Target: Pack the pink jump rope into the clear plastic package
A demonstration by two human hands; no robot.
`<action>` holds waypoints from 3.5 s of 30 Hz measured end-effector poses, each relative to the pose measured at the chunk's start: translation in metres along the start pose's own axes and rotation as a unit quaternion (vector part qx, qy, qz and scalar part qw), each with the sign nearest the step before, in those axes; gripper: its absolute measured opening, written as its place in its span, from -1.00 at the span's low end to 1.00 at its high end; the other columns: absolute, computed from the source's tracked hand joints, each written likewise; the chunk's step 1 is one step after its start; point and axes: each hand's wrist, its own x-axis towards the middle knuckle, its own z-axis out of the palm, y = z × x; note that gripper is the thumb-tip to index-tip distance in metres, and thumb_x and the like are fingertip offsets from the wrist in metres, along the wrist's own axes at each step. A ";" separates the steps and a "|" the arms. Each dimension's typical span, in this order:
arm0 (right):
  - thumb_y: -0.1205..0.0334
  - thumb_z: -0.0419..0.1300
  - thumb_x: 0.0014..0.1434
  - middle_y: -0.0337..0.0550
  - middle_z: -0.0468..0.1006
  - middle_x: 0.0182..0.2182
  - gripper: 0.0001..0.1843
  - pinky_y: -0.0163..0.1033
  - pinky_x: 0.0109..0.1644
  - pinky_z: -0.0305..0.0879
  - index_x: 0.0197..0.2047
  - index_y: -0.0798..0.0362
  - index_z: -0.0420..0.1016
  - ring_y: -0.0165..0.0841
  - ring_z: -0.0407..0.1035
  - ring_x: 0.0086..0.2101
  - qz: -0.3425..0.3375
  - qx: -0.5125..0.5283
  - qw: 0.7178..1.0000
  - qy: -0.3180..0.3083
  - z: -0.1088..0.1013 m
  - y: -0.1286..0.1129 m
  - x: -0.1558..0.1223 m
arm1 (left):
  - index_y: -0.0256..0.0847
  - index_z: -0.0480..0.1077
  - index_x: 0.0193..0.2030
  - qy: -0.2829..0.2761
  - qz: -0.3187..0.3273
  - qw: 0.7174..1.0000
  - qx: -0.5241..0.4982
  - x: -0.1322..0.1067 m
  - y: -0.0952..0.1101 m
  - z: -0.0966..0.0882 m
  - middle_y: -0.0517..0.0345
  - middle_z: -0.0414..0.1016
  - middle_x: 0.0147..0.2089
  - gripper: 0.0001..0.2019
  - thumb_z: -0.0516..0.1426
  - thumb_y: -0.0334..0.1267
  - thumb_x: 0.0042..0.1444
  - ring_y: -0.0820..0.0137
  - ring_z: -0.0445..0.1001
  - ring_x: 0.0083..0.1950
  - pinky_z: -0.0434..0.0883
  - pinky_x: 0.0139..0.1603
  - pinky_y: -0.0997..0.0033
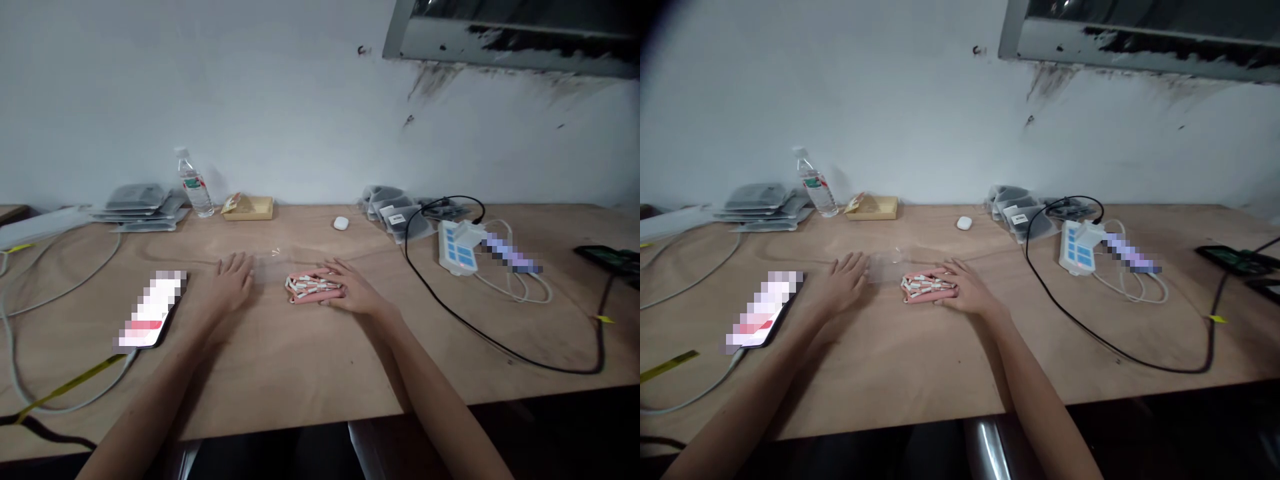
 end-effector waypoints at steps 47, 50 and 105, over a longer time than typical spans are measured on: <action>-0.38 0.05 0.28 -0.02 0.09 0.45 -0.13 0.30 0.46 -0.16 0.48 -0.08 0.13 0.07 -0.16 0.44 0.116 0.030 0.993 -0.017 0.010 0.025 -0.011 | -0.32 0.16 0.44 -0.003 0.103 0.994 0.029 -0.015 0.050 -0.002 -0.28 0.07 0.50 -0.22 -0.16 0.27 0.35 -0.15 0.02 0.51 0.00 0.43 -0.28; -0.34 -0.05 0.35 -0.02 0.04 0.46 -0.17 0.29 0.46 -0.14 0.51 -0.06 0.04 0.04 -0.18 0.45 0.113 0.000 0.993 -0.017 0.022 0.011 -0.003 | -0.33 0.15 0.45 0.003 0.105 0.994 0.024 -0.015 0.050 -0.002 -0.29 0.08 0.50 -0.21 -0.16 0.28 0.35 -0.16 0.03 0.50 0.00 0.43 -0.29; -0.38 0.11 0.25 -0.01 0.06 0.46 -0.09 0.26 0.44 -0.07 0.50 -0.09 0.08 0.09 -0.19 0.44 0.099 0.005 0.995 -0.028 0.037 -0.014 0.019 | -0.28 0.17 0.43 0.001 0.111 0.994 0.022 -0.018 0.065 -0.006 -0.19 0.14 0.49 -0.26 -0.16 0.25 0.35 -0.15 0.04 0.50 -0.03 0.43 -0.25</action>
